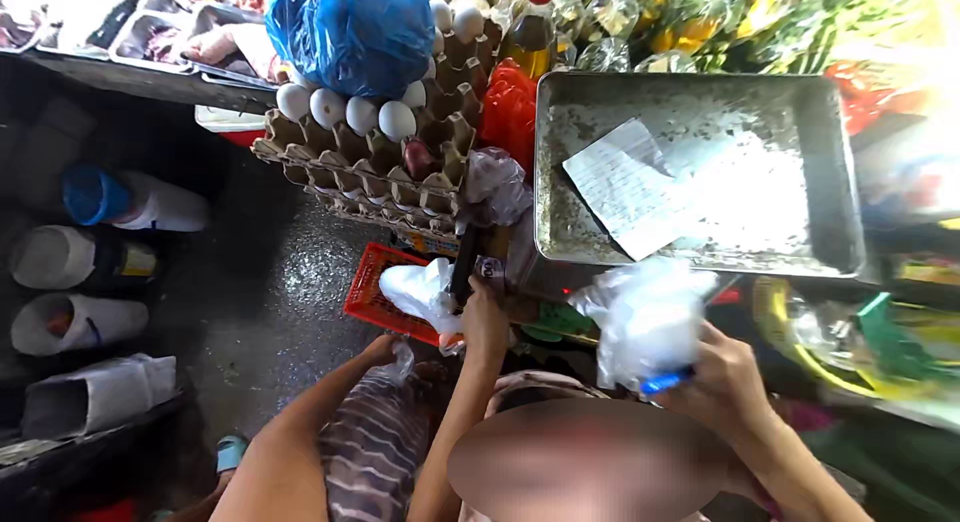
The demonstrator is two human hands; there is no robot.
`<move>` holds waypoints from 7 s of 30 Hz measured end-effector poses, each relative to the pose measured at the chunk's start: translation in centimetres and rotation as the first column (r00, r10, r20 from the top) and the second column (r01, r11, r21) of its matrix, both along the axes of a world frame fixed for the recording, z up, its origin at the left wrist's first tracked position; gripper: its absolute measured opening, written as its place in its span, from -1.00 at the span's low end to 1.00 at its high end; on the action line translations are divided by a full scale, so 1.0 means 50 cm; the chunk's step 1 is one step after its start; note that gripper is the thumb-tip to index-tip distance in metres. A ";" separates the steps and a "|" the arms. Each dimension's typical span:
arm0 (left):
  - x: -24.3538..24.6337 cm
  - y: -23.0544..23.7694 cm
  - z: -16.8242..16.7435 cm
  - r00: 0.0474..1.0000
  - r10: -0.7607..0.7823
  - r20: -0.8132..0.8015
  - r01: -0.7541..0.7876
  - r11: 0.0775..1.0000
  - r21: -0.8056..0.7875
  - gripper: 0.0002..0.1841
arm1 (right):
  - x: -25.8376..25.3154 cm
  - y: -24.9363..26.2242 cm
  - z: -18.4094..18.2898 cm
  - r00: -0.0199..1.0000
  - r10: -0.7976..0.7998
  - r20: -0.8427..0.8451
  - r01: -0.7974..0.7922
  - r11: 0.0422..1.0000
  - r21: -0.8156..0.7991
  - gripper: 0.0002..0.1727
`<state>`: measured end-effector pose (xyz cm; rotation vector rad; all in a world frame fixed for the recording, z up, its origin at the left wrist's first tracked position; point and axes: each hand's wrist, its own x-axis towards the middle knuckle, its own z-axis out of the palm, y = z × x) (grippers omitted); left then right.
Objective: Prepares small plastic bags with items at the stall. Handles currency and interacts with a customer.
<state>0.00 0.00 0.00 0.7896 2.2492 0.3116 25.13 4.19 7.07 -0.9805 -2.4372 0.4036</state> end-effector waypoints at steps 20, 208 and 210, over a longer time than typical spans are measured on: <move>0.022 -0.143 -0.010 0.852 0.489 0.189 -0.415 0.409 0.812 -0.71 | -0.498 0.021 -0.010 0.796 0.097 0.597 0.211 0.880 -0.424 -0.58; 0.696 -0.634 0.029 -0.526 -0.507 0.683 0.847 -0.386 0.365 -0.59 | 0.106 -1.002 -0.136 -0.914 -0.374 -0.157 0.380 -0.652 -0.656 -0.60; 0.722 -0.632 0.033 -0.500 -0.489 0.715 0.858 -0.395 0.329 -0.53 | 0.124 -1.008 -0.136 -0.911 -0.387 -0.142 0.377 -0.643 -0.666 -0.66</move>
